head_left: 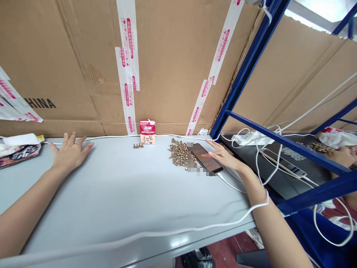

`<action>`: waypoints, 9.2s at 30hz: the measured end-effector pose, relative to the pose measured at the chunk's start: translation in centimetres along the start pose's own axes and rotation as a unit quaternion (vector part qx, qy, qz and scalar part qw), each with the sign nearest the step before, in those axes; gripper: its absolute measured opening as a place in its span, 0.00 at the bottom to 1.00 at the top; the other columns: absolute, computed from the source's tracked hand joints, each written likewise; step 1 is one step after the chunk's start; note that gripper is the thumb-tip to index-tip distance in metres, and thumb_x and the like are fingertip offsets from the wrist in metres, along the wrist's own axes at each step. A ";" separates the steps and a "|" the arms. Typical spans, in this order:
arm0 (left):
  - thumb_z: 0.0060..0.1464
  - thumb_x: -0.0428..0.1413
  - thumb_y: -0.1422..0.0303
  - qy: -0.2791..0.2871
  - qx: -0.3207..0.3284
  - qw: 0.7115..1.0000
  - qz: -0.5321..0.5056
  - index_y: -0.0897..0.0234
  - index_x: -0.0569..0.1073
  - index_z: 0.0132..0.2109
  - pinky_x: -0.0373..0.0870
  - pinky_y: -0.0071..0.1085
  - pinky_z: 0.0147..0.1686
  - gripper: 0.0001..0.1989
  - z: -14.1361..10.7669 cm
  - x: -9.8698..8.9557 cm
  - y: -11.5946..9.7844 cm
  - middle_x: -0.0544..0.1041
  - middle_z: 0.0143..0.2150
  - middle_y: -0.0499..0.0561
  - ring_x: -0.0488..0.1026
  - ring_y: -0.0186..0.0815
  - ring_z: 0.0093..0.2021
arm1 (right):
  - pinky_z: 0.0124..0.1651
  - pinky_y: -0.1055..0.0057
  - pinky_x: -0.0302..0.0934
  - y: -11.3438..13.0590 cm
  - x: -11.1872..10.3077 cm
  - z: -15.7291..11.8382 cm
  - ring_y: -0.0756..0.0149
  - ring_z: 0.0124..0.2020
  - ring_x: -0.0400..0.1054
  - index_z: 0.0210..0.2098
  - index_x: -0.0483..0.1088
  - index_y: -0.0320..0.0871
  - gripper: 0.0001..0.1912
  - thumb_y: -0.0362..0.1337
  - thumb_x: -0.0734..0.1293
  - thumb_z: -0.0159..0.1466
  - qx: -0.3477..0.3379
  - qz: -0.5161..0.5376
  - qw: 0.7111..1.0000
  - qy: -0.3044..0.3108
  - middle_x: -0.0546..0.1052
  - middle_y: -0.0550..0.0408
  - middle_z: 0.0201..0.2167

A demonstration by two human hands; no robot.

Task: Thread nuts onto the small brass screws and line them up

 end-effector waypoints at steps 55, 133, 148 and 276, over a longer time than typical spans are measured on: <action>0.51 0.51 0.65 -0.092 0.047 0.986 -0.134 0.62 0.76 0.35 0.57 0.40 0.45 0.11 -0.4 -1.7 -0.1 0.73 0.43 0.55 0.63 0.47 0.48 | 0.40 0.67 0.61 14.7 4.4 5.1 0.63 0.39 0.68 0.45 0.68 0.50 0.14 0.39 0.59 0.60 -0.034 0.025 0.994 -0.103 0.74 0.56 0.42; 0.39 0.62 0.56 0.126 0.064 0.666 -0.732 0.66 0.78 0.33 0.62 0.37 0.48 0.17 -5.9 -5.0 -12.2 0.78 0.35 0.55 0.72 0.43 0.42 | 0.30 0.73 0.58 24.4 10.3 10.1 0.69 0.25 0.65 0.26 0.67 0.42 0.10 0.43 0.64 0.56 -0.058 0.401 0.877 -0.257 0.74 0.55 0.26; 0.36 0.64 0.57 0.141 0.059 0.650 -0.744 0.67 0.77 0.33 0.63 0.37 0.46 0.18 -5.8 -4.2 -12.2 0.78 0.34 0.55 0.73 0.42 0.40 | 0.31 0.73 0.57 24.7 10.4 9.8 0.71 0.24 0.63 0.25 0.66 0.43 0.11 0.44 0.64 0.56 -0.068 0.374 0.893 -0.240 0.74 0.57 0.24; 0.54 0.49 0.62 0.112 0.257 0.732 -0.621 0.67 0.70 0.36 0.65 0.29 0.38 0.11 -6.3 -6.1 -13.0 0.73 0.30 0.51 0.70 0.34 0.32 | 0.27 0.73 0.42 24.9 9.3 9.0 0.69 0.27 0.64 0.33 0.67 0.41 0.18 0.41 0.50 0.67 -0.073 -0.078 0.975 -0.193 0.74 0.51 0.28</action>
Point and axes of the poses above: each hand's wrist, its own z-axis towards the middle knuckle, its own x-axis out of the palm, y = z × x, the point moved 1 cm from there along z, towards the middle knuckle
